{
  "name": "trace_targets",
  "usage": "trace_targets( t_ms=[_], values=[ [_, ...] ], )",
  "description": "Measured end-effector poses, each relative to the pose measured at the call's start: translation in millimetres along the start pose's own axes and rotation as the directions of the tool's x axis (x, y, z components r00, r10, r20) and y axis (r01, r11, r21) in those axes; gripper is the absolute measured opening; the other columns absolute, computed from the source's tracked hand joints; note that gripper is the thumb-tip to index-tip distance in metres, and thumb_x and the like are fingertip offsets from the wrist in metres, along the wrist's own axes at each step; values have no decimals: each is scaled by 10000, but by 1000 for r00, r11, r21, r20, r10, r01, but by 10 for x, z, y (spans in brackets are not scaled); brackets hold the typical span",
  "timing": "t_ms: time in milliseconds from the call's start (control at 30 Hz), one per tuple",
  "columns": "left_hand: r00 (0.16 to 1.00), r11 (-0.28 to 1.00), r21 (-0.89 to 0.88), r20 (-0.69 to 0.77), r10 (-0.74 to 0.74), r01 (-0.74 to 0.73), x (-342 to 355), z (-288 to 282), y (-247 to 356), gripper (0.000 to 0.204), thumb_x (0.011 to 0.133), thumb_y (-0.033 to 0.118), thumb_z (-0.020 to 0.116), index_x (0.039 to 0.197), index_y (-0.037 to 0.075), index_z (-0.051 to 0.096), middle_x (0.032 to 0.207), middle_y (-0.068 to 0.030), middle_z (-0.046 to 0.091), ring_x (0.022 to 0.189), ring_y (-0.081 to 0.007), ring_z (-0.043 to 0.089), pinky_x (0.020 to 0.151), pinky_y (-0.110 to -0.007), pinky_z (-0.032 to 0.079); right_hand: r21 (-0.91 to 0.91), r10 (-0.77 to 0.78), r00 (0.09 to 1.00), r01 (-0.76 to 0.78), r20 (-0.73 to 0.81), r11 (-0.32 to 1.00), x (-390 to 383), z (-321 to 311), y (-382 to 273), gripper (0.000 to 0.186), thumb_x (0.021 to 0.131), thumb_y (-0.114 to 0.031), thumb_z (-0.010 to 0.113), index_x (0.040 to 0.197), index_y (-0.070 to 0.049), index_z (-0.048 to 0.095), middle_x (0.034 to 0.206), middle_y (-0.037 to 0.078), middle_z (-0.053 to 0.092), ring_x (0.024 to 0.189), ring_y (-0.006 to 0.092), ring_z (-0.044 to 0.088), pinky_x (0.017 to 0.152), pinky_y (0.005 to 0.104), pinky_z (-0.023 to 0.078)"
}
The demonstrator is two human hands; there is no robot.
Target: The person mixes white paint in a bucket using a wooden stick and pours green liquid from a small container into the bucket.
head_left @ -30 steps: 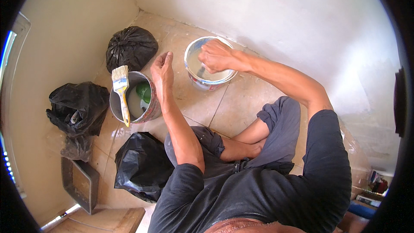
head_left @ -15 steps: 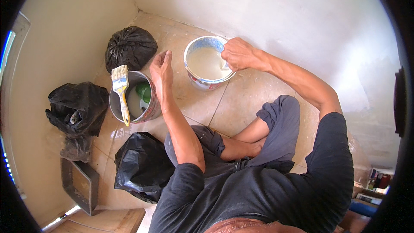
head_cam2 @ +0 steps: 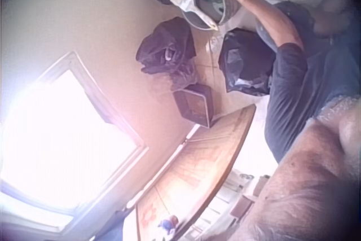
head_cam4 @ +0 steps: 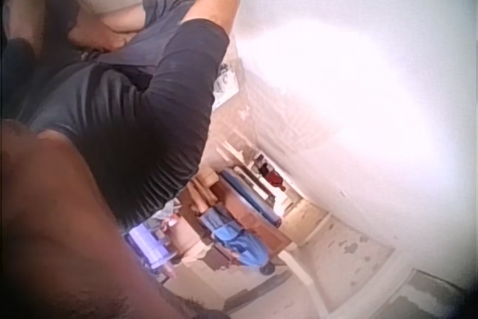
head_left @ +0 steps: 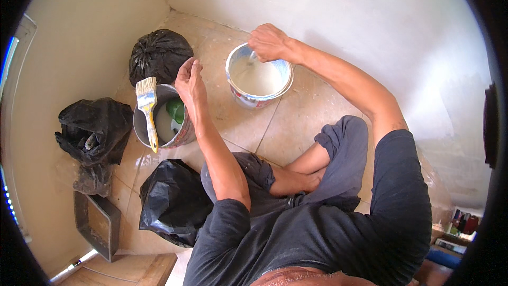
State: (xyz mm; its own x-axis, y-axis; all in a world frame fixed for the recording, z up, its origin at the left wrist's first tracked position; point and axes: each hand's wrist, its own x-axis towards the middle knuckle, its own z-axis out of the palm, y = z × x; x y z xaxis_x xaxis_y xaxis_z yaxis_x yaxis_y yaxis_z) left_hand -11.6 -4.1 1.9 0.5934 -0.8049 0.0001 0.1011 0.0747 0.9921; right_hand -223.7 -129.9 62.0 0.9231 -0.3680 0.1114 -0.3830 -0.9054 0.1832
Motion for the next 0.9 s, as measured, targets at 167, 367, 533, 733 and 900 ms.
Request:
trace_targets(
  t_ms=[167, 367, 533, 733, 900],
  values=[
    [1000, 999, -22, 14, 24, -23, 26, 80, -42, 367, 913, 200, 624, 1143, -86, 616, 984, -111, 667, 918, -159, 617, 848, -277, 465, -21, 86, 992, -84, 96, 996, -533, -49, 32, 104, 554, -103, 633, 541, -2, 609, 574, 200, 591, 573, 367, 615, 533, 440, 488],
    [999, 998, 45, 15, 48, -48, 167, -136, -125, 390, 909, 236, 626, 1182, -43, 621, 1055, -124, 681, 966, -186, 638, 842, -306, 478, 163, -43, 990, 21, 132, 986, -357, -236, -490, 106, 537, -112, 621, 539, -6, 613, 551, 227, 570, 544, 383, 605, 506, 463, 471],
    [997, 976, 214, -58, 45, -32, 118, 5, -113, 379, 883, 267, 643, 1134, -16, 660, 1035, -154, 700, 963, -213, 655, 870, -317, 495, 104, 14, 992, -27, 122, 994, -42, -17, -488, 159, 667, -173, 641, 584, -38, 640, 587, 199, 608, 586, 362, 636, 541, 446, 503],
    [980, 987, 159, -189, 69, -39, 78, 44, -194, 411, 817, 303, 651, 1077, -15, 676, 1021, -189, 701, 931, -283, 683, 860, -354, 520, -120, 156, 981, -141, 119, 983, 35, -14, -334, 221, 761, -247, 656, 651, -55, 657, 622, 194, 624, 613, 369, 639, 570, 460, 505],
    [969, 987, 153, -248, -14, 54, -112, -42, -206, 424, 810, 319, 638, 1068, -13, 683, 1029, -195, 693, 947, -308, 675, 870, -366, 516, -164, 188, 952, -151, 242, 975, -255, -99, -482, 236, 752, -225, 648, 620, -31, 624, 606, 215, 593, 585, 405, 600, 561, 470, 480]
  ],
)
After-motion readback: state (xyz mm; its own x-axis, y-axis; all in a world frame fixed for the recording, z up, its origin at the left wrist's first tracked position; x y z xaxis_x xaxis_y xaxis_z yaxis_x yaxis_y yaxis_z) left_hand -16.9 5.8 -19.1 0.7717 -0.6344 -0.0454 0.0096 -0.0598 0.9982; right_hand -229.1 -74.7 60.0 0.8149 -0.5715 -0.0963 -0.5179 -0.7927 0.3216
